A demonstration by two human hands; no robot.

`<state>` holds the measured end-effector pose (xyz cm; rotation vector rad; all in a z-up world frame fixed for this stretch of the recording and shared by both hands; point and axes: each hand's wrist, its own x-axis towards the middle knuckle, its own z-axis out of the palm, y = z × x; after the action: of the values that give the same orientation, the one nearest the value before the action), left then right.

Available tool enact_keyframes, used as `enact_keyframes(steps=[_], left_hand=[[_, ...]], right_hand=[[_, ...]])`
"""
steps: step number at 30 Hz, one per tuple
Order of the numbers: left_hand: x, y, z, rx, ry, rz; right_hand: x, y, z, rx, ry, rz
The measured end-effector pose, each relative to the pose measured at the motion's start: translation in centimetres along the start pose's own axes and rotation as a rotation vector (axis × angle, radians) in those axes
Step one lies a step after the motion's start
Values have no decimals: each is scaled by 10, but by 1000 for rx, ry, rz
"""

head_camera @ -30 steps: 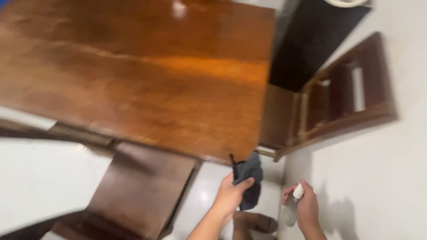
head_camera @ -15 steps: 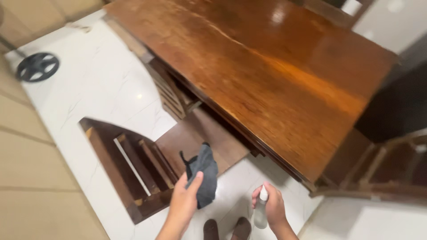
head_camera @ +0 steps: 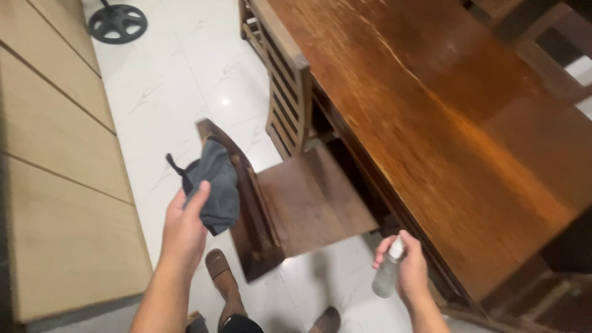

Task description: The person cleans a wooden dining table and chairs using a spray bottle and a cloth. They wipe the table surface and then move to clean the chairs, spraying cleaner and wiping the backrests and seats.

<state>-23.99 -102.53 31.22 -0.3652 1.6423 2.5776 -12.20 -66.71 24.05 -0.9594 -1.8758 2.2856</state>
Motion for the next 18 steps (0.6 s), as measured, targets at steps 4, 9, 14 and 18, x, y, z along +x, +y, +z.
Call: enact_keyframes(steps=[4,9,14,18], left_hand=[[68,37,-42,-170,-6,-41],[156,92,-89,-236,-71,-182],[240,117,-132,-194,-160,-330],[284,108,-158,-232,-218,-456]], right_hand=[[22,-21,66,41,13,-41],[51,-37,183,-20,35,-101],[88,-48,275,-25,17,-175],[126,-58,321,-48,40,-164]])
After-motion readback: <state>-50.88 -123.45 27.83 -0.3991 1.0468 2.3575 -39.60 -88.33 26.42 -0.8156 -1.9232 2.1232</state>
